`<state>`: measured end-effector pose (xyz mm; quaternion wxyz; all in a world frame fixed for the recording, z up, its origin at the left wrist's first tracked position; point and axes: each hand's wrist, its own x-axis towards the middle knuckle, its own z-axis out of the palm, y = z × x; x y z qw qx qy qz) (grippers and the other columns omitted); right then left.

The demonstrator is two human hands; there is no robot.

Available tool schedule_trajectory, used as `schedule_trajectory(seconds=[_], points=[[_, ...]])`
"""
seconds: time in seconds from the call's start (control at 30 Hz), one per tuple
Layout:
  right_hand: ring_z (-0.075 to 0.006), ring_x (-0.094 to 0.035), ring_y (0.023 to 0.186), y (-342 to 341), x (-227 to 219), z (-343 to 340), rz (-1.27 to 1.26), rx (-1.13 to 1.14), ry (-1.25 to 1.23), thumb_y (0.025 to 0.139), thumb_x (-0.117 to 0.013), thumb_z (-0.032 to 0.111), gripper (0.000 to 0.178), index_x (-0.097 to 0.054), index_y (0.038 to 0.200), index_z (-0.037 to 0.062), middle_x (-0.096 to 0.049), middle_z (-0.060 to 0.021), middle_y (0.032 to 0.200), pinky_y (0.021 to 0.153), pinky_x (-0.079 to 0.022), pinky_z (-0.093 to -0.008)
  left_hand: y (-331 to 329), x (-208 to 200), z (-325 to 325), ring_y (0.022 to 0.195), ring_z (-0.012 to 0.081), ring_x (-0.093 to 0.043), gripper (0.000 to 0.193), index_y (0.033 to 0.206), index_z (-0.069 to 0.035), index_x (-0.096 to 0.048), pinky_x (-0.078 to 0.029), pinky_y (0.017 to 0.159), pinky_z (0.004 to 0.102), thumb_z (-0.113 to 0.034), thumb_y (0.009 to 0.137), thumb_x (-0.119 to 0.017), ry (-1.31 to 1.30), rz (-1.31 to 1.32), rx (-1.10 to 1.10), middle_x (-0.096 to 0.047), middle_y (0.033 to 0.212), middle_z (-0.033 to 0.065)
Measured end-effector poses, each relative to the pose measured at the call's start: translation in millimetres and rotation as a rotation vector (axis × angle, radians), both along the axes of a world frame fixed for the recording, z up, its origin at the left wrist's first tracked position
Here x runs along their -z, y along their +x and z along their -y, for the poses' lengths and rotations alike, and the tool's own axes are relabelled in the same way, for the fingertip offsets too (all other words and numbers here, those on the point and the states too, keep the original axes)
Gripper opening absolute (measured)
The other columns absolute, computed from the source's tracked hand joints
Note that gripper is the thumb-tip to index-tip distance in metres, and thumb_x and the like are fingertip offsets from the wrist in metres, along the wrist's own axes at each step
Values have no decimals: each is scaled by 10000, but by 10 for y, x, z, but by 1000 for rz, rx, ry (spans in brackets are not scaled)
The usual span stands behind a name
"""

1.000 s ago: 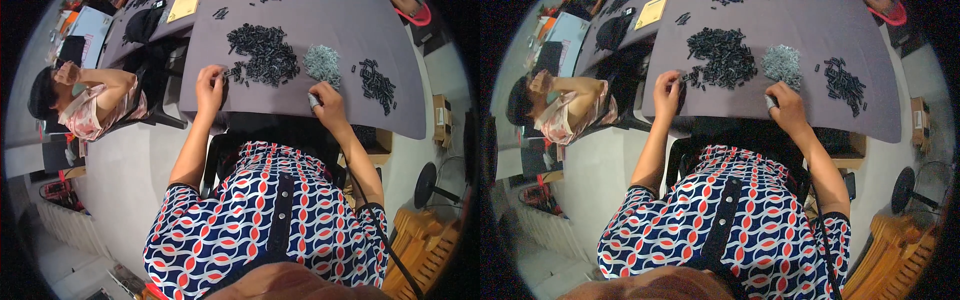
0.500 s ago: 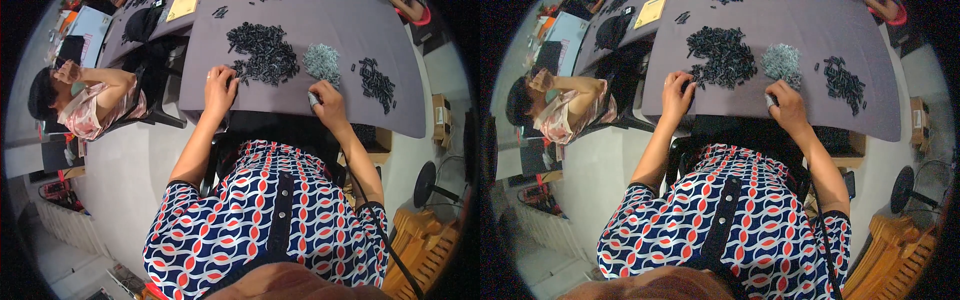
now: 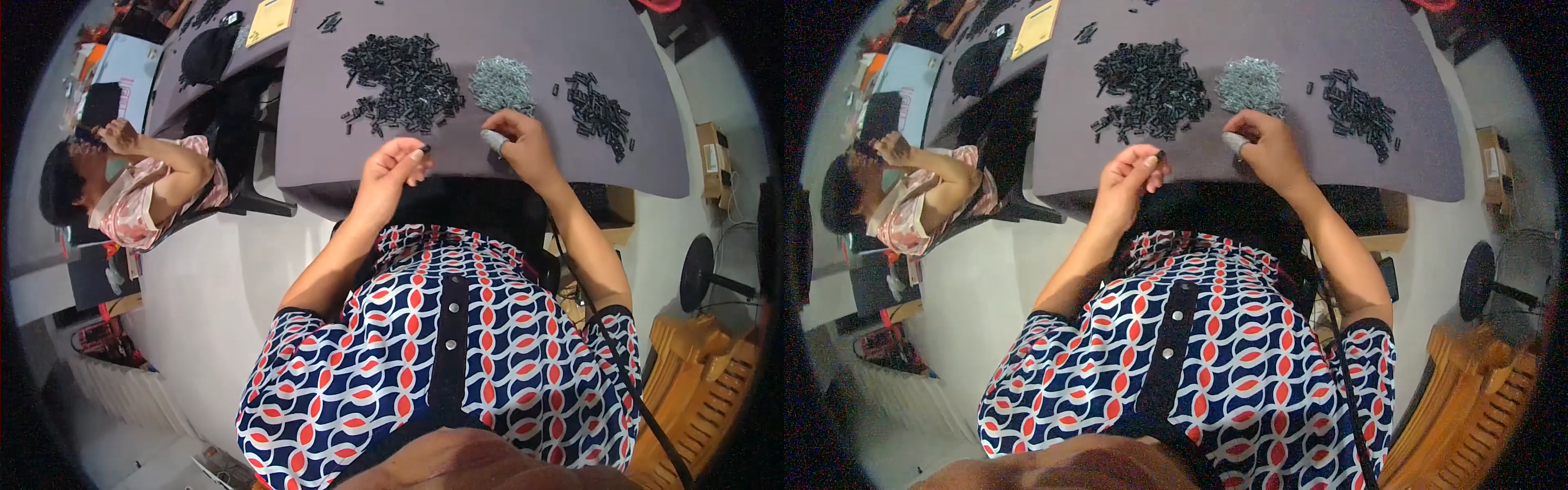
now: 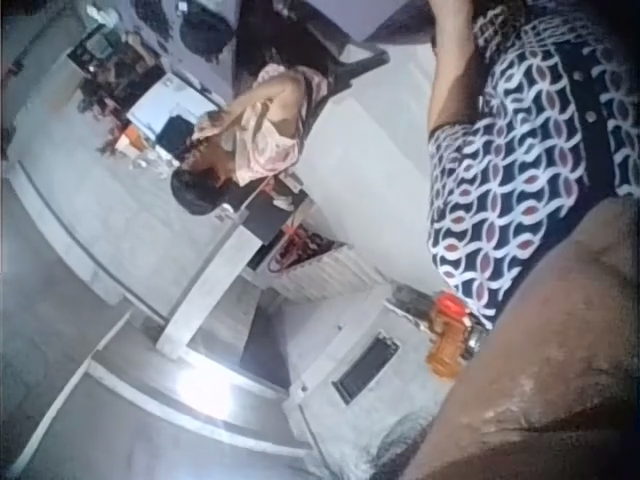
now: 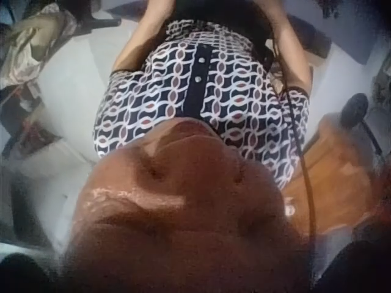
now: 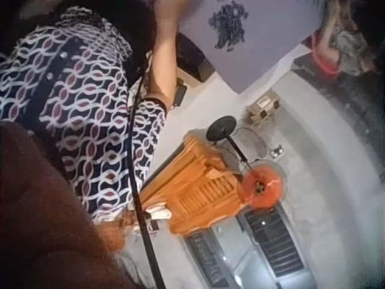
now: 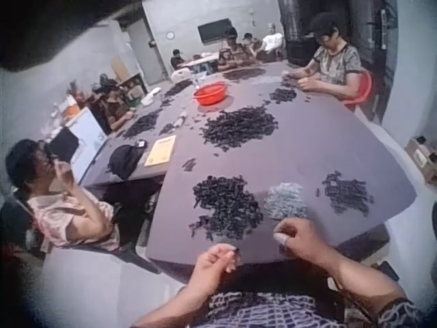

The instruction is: Assembling small plastic components at a workshop table.

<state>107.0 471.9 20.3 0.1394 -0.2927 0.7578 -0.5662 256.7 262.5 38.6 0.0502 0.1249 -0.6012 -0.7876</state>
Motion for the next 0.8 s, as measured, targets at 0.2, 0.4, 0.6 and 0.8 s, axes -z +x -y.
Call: schedule_trajectory(seconds=[0.2, 0.4, 0.6, 0.8], points=[[-50, -603, 757, 268, -290, 72, 388, -271, -249, 841, -639, 6, 130, -640, 969, 28, -653, 14, 853, 639, -462, -201, -94, 14, -314, 668, 54, -544, 118, 1028, -28, -615, -424, 613, 188, -112, 971, -553, 164, 57, 146, -672, 835, 26], [-56, -611, 729, 376, -281, 49, 384, -256, -202, 820, -613, -21, 143, -639, 953, 25, -664, -1, 842, 595, -457, -204, -75, 65, -396, 659, 53, -529, 110, 1016, -24, -618, -412, 607, 190, -99, 960, -560, 107, 74, 105, -664, 824, 21], [-66, -608, 748, 492, -192, 98, 359, -235, -158, 828, -636, -15, 116, -650, 939, 16, -651, 0, 829, 637, -486, -224, -89, 71, -438, 650, 47, -520, 114, 1020, -17, -635, -406, 598, 188, -85, 934, -603, 131, 41, -44, -635, 793, -12], [-53, -586, 718, 403, -192, 91, 353, -180, -210, 859, -643, 11, 114, -649, 972, 21, -645, 3, 847, 608, -480, -209, -128, 47, -341, 684, 77, -582, 132, 1044, -4, -648, -476, 649, 209, -47, 924, -616, 60, -31, -121, -649, 801, 13]])
